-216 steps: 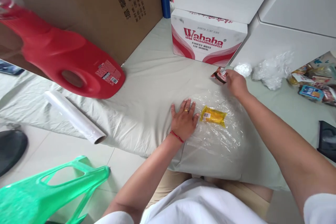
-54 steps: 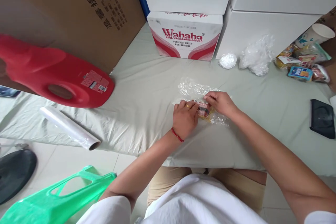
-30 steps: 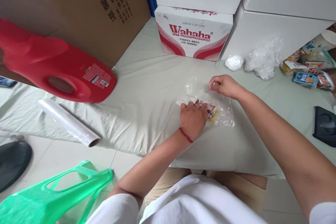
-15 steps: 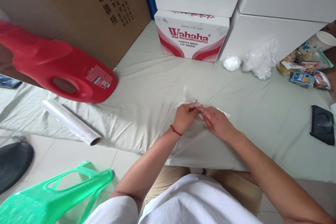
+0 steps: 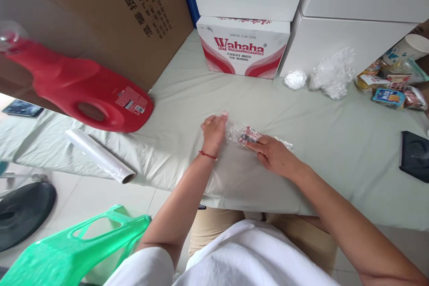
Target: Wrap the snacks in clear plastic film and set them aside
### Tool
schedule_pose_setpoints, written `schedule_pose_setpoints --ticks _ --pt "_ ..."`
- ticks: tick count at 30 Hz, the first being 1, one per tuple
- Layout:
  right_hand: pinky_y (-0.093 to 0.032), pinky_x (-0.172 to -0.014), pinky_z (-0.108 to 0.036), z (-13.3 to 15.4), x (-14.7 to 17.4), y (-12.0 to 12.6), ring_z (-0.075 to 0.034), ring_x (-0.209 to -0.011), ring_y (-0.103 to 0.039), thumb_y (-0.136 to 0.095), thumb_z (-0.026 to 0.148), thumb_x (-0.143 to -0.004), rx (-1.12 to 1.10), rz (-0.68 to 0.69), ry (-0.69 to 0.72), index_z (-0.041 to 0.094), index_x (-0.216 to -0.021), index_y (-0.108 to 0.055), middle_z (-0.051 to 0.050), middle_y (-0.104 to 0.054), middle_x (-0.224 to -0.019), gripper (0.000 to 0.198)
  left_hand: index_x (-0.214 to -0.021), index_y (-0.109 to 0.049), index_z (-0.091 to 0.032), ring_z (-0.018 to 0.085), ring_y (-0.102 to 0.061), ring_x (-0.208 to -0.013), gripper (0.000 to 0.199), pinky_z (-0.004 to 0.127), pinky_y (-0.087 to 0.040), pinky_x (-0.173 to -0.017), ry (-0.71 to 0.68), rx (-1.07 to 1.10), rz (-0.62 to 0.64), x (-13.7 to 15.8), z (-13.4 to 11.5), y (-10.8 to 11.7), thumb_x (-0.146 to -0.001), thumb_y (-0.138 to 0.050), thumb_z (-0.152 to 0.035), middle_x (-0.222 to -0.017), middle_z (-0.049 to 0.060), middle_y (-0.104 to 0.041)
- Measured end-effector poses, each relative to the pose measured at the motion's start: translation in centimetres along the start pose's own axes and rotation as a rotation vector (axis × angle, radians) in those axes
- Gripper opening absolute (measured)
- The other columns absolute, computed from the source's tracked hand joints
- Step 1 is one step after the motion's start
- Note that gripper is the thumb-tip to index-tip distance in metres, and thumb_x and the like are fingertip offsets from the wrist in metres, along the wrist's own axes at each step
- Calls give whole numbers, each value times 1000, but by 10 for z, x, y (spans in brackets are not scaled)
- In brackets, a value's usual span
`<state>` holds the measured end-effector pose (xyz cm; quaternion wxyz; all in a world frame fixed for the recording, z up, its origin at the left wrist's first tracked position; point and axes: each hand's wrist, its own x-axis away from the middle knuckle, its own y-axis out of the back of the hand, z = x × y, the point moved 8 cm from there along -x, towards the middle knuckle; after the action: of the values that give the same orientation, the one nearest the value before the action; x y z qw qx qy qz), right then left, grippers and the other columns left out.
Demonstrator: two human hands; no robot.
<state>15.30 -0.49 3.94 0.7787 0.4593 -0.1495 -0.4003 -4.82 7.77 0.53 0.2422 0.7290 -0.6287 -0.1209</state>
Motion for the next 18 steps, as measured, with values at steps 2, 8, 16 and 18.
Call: schedule_pose_setpoints --ticks 2,8,16,18 --pt "-53 -79 -37 -3 -1 0 -24 -88 -63 -46 8 -94 16 9 -26 25 -147 -65 -11 -67 -100 59 -74 -62 -21 29 -58 -118 20 38 -46 -97 -36 -83 43 6 -13 -5 -82 -72 -36 -103 11 -69" --pt "-50 -76 -35 -8 -6 -3 -25 -87 -60 -47 8 -93 31 33 -57 22 -135 -74 -10 -64 -90 52 -70 -59 -21 17 -56 -75 12 30 -44 -76 -249 -143 106 51 -58 -23 -82 -61 -21 -79 1 -60" --pt "-50 -100 -49 10 15 1 -28 -98 -59 -54 23 -98 -129 -46 91 27 -113 -80 -11 -66 -97 31 -75 -66 -22 18 -61 -78 27 29 -45 -75 -208 -58 224 71 -57 -62 -96 -49 -26 -75 0 -65" --pt "-52 -95 -44 6 27 8 -25 -96 -62 -53 32 -102 -255 -130 48 28 -112 -79 -8 -69 -95 28 -82 -66 -23 18 -61 -79 15 30 -44 -74 -175 -148 180 70 -52 -63 -93 -57 -27 -80 0 -66"
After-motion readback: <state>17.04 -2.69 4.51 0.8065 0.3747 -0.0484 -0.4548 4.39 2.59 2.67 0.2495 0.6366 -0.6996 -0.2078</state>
